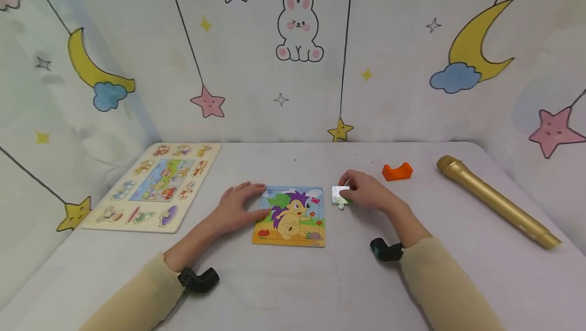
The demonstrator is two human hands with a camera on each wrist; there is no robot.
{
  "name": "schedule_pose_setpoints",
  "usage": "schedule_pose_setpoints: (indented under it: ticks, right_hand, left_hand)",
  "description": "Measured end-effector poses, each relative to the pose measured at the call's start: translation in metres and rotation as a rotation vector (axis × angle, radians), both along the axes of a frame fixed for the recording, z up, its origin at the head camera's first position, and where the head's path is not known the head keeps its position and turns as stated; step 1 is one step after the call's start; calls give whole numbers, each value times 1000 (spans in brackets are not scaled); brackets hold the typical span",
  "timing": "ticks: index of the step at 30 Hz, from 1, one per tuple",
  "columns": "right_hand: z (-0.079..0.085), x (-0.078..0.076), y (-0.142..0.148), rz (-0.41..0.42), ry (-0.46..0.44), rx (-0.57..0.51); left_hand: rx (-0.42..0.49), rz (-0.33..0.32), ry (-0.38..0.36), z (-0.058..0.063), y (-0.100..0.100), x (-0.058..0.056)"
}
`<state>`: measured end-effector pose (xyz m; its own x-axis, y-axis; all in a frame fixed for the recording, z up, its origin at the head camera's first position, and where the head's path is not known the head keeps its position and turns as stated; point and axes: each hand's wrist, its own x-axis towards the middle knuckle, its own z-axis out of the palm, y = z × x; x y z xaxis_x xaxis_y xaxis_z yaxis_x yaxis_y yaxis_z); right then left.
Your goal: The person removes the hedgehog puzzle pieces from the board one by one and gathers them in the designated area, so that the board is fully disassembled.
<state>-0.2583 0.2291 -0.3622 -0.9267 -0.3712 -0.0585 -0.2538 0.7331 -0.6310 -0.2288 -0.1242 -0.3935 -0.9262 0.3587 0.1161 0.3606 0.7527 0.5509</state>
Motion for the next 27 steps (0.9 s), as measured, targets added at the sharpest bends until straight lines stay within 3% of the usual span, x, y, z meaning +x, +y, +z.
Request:
schedule_pose_setpoints:
  ticks: [17,27]
  right_hand:
    - [-3,1,-5,19,66,45]
    - [3,2,-9,-22,64,9]
  left_hand:
    - [12,-10,6,0,-1,-1]
    - [16,-9,2,-1,-1,0]
